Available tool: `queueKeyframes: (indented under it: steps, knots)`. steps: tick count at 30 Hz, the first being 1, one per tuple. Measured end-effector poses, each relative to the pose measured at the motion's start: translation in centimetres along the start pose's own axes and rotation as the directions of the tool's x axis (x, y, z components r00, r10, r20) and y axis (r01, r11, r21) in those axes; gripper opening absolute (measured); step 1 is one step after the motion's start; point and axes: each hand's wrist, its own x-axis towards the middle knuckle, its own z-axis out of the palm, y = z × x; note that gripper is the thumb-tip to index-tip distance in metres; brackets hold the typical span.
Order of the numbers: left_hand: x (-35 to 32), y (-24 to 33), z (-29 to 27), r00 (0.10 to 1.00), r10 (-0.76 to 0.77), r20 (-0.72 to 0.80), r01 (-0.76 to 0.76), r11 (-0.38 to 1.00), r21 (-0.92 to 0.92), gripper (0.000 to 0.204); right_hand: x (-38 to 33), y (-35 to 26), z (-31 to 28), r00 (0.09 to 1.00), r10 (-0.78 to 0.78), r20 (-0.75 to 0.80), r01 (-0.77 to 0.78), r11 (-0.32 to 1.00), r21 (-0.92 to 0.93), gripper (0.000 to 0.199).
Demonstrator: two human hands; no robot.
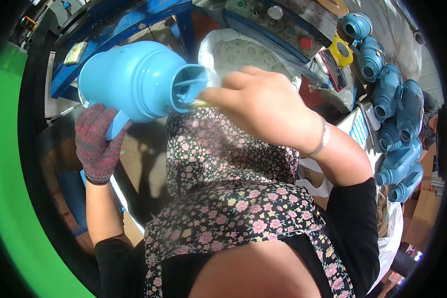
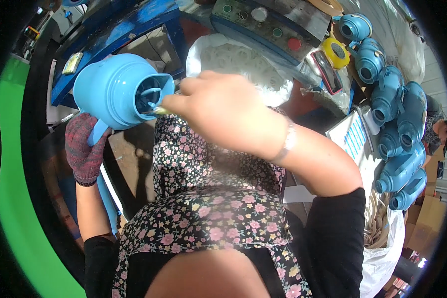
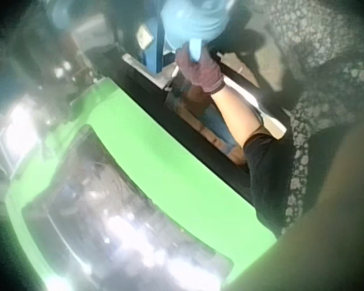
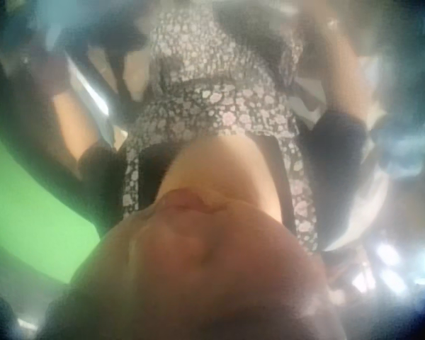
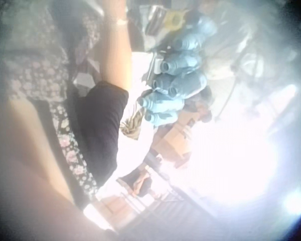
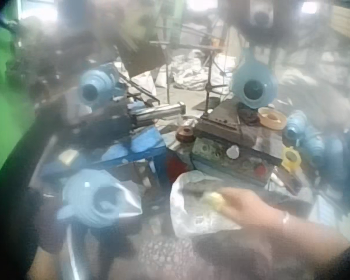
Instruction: The person assembles blue water pitchers by hand and using tools. The person applies labels to the pitchers, inserts filters or internal components using a yellow tool, attaches handles, and secures caps onto the pitchers before placing them in a designated area.
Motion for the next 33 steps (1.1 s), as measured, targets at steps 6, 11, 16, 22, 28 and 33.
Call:
queueKeyframes:
  steps: [6,11,16,22,28,33]
  knots:
    - [1.2,-3.5,0.0,0.996,-0.024,0.091,0.025,1.000,-0.013,0.040,0.5,4.1,1.0,0.983,0.117,0.139,-0.132,0.986,0.106,0.028]
    - [-2.5,-10.6,1.7,0.815,-0.580,-0.011,0.492,0.700,-0.518,0.041,-5.2,13.7,7.0,0.674,0.702,0.230,-0.717,0.545,0.435,0.038]
    - [-2.8,-10.2,1.3,0.717,-0.693,-0.078,0.579,0.654,-0.488,0.041,-9.0,19.4,17.9,0.692,0.690,0.211,-0.696,0.715,-0.056,0.034]
    - [-5.0,-8.4,-1.3,0.697,-0.678,-0.232,0.565,0.719,-0.404,0.037,-5.0,15.4,27.0,0.665,0.539,0.517,-0.732,0.610,0.305,0.053]
    - [-6.8,-8.7,-4.3,0.671,-0.601,-0.434,0.482,0.798,-0.360,0.037,-6.4,14.7,29.4,0.622,0.653,0.432,-0.717,0.697,-0.022,0.022]
    - [-4.9,-6.8,-6.8,0.681,-0.491,-0.543,0.476,0.861,-0.181,0.045,-6.5,16.5,27.6,0.700,0.684,0.203,-0.710,0.696,0.105,0.018]
